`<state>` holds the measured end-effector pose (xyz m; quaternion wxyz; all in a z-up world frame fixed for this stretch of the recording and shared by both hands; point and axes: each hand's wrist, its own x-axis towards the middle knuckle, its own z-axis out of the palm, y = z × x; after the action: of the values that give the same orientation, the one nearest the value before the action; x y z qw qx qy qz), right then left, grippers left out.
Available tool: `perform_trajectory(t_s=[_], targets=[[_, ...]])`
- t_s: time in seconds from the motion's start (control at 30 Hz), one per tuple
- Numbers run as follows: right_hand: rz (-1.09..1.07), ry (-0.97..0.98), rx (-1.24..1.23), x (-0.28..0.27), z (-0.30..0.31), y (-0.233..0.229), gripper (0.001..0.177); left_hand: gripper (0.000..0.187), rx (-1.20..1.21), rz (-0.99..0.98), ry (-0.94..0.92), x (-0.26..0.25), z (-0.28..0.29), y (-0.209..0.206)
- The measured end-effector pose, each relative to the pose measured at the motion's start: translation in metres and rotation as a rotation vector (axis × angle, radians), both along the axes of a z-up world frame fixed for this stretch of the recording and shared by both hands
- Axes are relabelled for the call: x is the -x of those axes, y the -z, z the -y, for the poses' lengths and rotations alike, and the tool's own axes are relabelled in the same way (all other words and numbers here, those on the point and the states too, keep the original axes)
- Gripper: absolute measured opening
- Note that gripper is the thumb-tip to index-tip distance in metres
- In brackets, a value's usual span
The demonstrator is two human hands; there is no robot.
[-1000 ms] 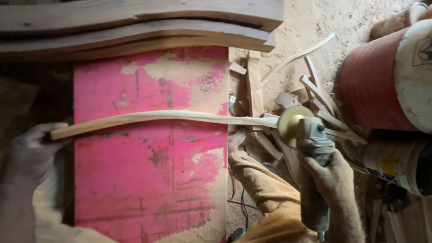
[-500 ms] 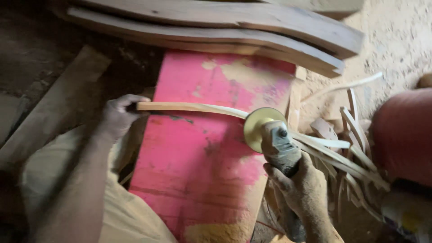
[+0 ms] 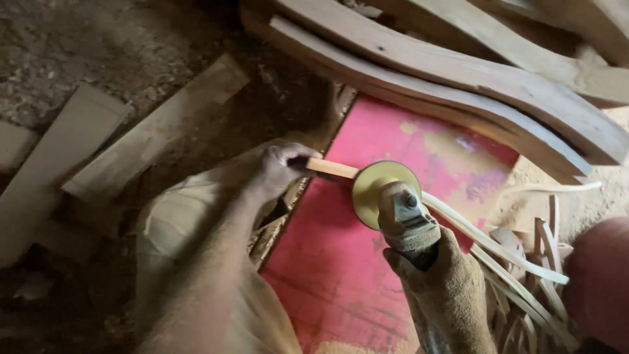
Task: Sand the edges of a curved wooden component using a handheld power sander.
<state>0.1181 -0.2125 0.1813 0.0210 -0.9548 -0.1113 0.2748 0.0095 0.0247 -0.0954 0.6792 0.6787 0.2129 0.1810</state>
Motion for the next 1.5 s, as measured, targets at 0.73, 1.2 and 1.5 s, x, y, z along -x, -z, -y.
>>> perform_trajectory(t_s=[0.73,1.2,1.5], targets=[[-0.034,0.102,-0.041,0.011,0.004,0.002,0.076,0.027,0.181,-0.019,0.034,0.003,-0.001,-0.02],[0.166,0.463,-0.226,-0.036,0.209,0.017,0.049,0.033,0.064,-0.029,0.072,0.015,-0.013,-0.007],[0.179,0.817,-0.253,-0.067,0.342,0.016,0.044,0.035,0.267,0.061,0.08,0.031,-0.026,-0.026]])
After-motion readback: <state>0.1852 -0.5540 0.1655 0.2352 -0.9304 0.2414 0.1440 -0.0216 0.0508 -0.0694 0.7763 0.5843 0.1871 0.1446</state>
